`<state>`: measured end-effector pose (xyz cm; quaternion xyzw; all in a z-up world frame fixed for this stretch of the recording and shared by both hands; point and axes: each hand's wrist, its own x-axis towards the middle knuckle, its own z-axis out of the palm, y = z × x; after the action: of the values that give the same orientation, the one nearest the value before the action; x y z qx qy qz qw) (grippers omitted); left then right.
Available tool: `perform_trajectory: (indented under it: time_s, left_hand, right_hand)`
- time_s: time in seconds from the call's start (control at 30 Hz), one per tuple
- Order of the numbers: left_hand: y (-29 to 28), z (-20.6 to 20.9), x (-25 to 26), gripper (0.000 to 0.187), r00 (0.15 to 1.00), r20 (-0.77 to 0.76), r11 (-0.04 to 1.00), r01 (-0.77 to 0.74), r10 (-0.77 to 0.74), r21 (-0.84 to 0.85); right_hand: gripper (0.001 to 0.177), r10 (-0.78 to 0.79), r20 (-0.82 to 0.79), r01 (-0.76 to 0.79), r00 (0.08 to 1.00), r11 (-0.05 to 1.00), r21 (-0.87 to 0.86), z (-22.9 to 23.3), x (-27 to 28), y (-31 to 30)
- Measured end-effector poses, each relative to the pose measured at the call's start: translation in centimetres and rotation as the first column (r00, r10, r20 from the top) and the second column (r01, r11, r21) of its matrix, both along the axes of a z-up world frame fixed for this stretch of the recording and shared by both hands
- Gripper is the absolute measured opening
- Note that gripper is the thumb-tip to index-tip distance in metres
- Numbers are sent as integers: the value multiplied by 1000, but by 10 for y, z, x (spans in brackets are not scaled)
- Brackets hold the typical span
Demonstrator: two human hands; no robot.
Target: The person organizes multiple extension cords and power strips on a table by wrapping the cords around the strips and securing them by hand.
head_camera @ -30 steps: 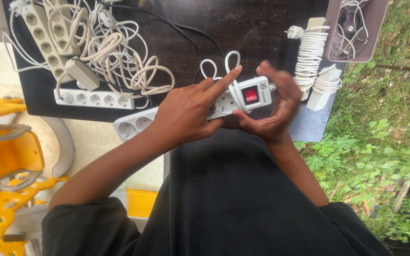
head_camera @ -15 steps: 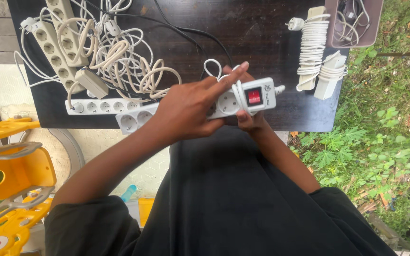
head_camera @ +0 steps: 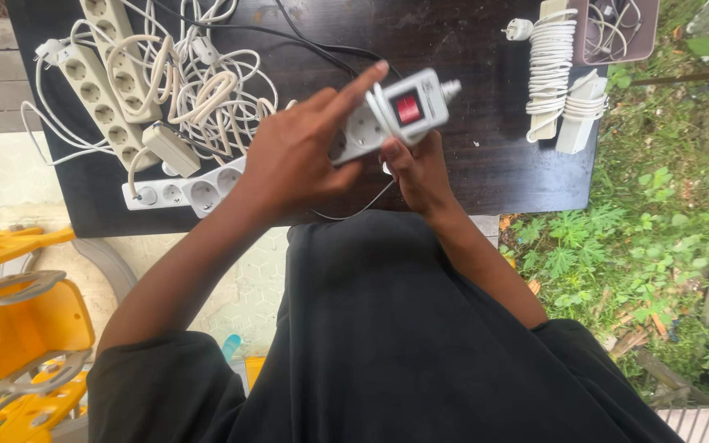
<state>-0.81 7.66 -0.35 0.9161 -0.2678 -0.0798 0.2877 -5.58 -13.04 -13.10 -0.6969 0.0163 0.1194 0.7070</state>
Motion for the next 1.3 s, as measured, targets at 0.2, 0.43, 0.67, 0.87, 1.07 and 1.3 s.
perform_trajectory:
  time_s: [0.2,0.43,0.67,0.87,1.07,1.3]
  left_hand:
    - [42,-16,27,91,977,148,987,-159,153,30]
    - [69,-35,55,67,938,316,986,-162,142,37]
    - [78,-52,90,35,935,330,980,-172,132,96]
    - [74,-69,105,36,916,380,961,-209,128,181]
    - [81,-88,113,37,924,345,942,-251,164,224]
    - [51,-116,79,96,974,224,926,-120,39,358]
  right_hand:
    - [27,69,-112,-82,991,989,-124,48,-6,20]
    - [19,74,-133,-96,988,981,-167,65,-30,22]
    - [26,66,-129,-94,989,971,-222,98,-48,3]
    - [26,109,-232,-201,967,882,-427,120,-57,-19]
    - [25,140,-318,-298,938,794,-530,149,-61,-41]
    - [15,444,225,-246,867,775,-581,179,-49,-67]
